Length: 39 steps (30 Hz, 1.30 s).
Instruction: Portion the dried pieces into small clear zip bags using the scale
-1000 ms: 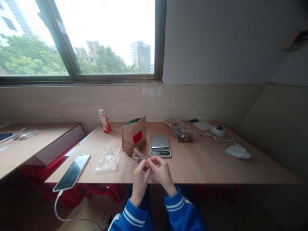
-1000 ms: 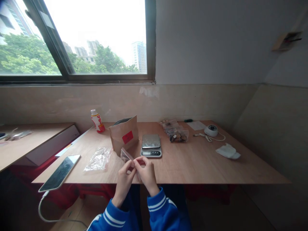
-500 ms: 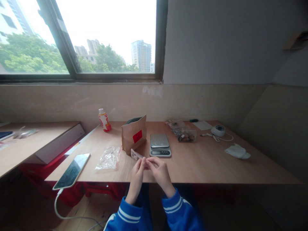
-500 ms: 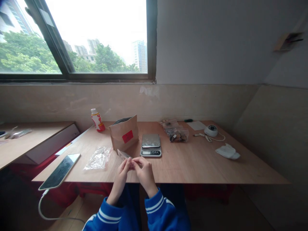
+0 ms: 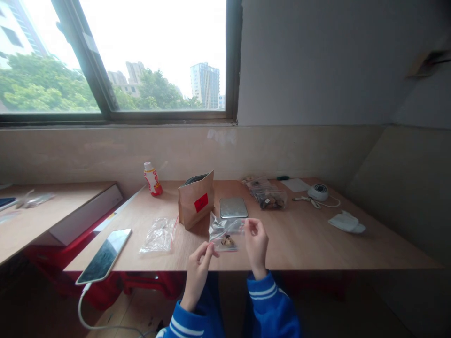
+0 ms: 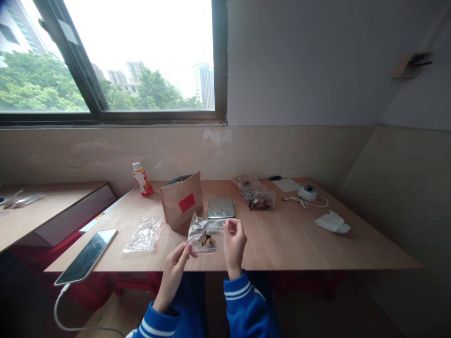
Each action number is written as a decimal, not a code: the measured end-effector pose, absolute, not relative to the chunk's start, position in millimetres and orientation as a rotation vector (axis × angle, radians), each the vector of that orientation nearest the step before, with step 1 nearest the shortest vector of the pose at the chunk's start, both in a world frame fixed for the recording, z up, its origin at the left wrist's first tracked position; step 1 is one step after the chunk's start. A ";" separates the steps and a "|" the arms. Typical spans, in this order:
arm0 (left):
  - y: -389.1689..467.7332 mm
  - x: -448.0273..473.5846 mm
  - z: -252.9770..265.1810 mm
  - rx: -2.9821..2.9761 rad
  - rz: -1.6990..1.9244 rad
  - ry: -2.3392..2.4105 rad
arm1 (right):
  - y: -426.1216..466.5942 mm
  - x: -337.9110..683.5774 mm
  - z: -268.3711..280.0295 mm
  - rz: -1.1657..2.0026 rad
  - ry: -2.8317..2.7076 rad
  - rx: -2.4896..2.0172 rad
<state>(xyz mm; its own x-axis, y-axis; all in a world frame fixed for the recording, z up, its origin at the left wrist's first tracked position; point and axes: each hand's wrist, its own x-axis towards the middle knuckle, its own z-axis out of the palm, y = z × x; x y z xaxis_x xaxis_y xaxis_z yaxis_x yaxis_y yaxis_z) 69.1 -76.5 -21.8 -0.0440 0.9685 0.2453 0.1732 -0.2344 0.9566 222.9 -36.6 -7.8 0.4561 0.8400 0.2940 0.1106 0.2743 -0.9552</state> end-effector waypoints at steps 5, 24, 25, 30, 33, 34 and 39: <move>-67.2 56.6 -41.7 1.347 1.347 1.036 | -31.2 232.8 18.3 0.728 -1.239 -1.099; -4.2 54.6 -80.2 0.793 1.433 0.765 | 15.3 198.2 40.1 0.547 -1.819 -0.802; -3.3 55.4 -82.9 0.795 1.453 0.783 | 15.8 197.1 39.5 0.602 -1.909 -0.787; -1.8 58.5 -90.4 0.834 1.405 0.839 | 34.4 191.2 28.4 0.747 -2.183 -0.918; -1.8 58.9 -90.8 0.895 1.391 0.833 | 44.2 187.8 25.9 0.852 -2.287 -0.849; -1.8 58.9 -90.8 0.910 1.398 0.828 | 46.1 186.9 26.2 0.903 -2.338 -0.809; -1.1 58.9 -94.8 0.933 1.411 0.863 | 52.5 184.7 27.5 1.049 -2.533 -0.729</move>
<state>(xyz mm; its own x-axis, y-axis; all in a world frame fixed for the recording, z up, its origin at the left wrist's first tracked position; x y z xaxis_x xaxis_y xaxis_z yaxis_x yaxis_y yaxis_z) 58.9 -1.1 -94.8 -0.0031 0.9986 0.0529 -0.4084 -0.0496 0.9115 184.7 52.5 27.5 -0.8249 0.5593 0.0822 0.3374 0.6037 -0.7223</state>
